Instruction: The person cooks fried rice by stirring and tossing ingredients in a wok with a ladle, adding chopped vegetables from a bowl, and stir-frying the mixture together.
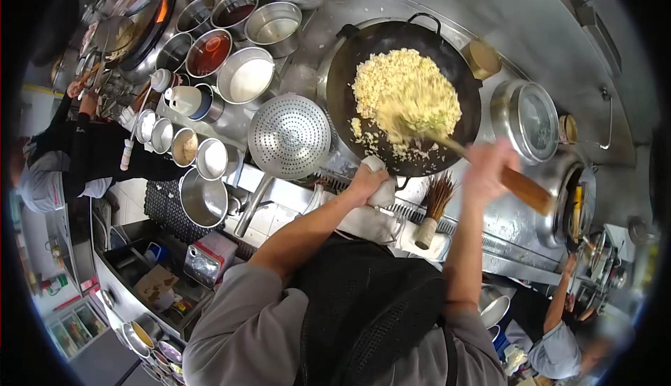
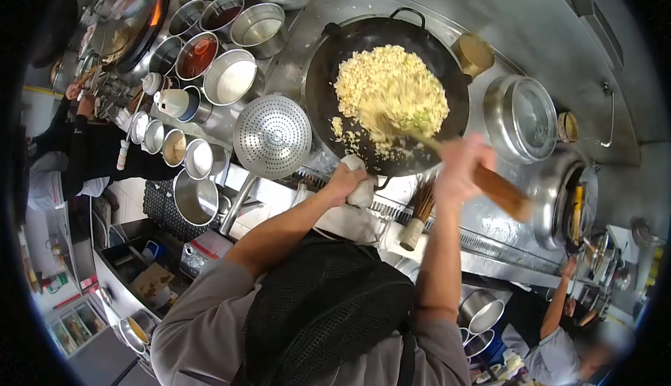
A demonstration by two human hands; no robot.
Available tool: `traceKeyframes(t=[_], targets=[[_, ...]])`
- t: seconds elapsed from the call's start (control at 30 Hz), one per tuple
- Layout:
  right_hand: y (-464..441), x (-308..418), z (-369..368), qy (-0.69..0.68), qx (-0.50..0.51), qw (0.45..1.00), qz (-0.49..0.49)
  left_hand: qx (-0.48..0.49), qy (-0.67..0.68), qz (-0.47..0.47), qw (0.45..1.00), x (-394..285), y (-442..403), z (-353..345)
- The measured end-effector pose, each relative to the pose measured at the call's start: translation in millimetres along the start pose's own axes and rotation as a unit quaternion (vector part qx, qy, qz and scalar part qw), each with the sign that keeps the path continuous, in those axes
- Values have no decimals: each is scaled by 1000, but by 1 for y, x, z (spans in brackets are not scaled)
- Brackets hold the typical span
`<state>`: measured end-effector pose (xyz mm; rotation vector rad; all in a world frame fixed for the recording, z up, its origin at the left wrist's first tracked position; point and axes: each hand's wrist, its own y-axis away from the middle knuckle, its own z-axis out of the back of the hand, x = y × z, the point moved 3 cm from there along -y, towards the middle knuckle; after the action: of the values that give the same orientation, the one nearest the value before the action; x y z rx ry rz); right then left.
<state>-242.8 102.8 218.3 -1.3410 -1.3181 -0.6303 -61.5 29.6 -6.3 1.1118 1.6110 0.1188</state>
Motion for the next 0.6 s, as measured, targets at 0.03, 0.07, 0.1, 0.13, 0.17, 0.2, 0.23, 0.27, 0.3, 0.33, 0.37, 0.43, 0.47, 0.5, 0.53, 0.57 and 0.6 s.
traceKeyframes(t=[0.03, 0.07, 0.1, 0.13, 0.17, 0.2, 0.23, 0.27, 0.3, 0.33, 0.37, 0.43, 0.47, 0.5, 0.53, 0.57, 0.6], targets=[[3, -2, -18, -3, 46, 999, -11, 12, -17, -1, 1000, 2, 3, 2], [-7, -2, -40, -6, 93, 995, -21, 25, -33, -4, 999, 2, 5, 2], [-29, 16, -53, 13, 129, 992, -8, 57, 20, -18, 998, 2, 7, 1], [-43, 38, -53, 48, 82, 995, -29, 60, 16, -12, 998, 4, 12, 2], [-61, 58, -28, -31, 111, 992, -46, 51, 0, -14, 999, 1, 10, 2], [-75, 69, -5, -110, 144, 981, -66, 39, -13, -15, 999, -3, 9, 3], [-74, 48, -2, -108, 149, 981, -68, 16, -28, -4, 999, -7, 12, 3], [-68, 15, 11, -34, 70, 997, 7, 15, -25, -6, 1000, -6, 7, 6], [-56, 4, 3, -21, 24, 999, 31, 30, -39, 0, 999, 0, 2, 10], [-43, -7, -6, -7, -23, 998, 54, 47, -52, 8, 998, 8, 0, 10], [-34, -17, -45, -61, -30, 997, 32, 50, -51, 0, 997, 7, -6, 10], [-59, -18, -73, -113, 106, 987, -48, 48, -49, 29, 997, 14, -2, 14], [-76, 30, -102, -18, 76, 997, -24, 55, -58, 13, 997, 2, -4, 11], [-88, 54, -108, 2, 82, 997, 11, 19, -44, -38, 998, 1, -3, 6], [-97, 85, -112, 66, 77, 993, 65, -19, -29, -77, 996, 6, 3, 7], [-108, 99, -111, 13, 90, 995, 48, -6, -28, -88, 996, -13, 17, 1], [-119, 106, -108, -37, 118, 992, 39, -10, -28, -83, 996, -13, 14, 3]])
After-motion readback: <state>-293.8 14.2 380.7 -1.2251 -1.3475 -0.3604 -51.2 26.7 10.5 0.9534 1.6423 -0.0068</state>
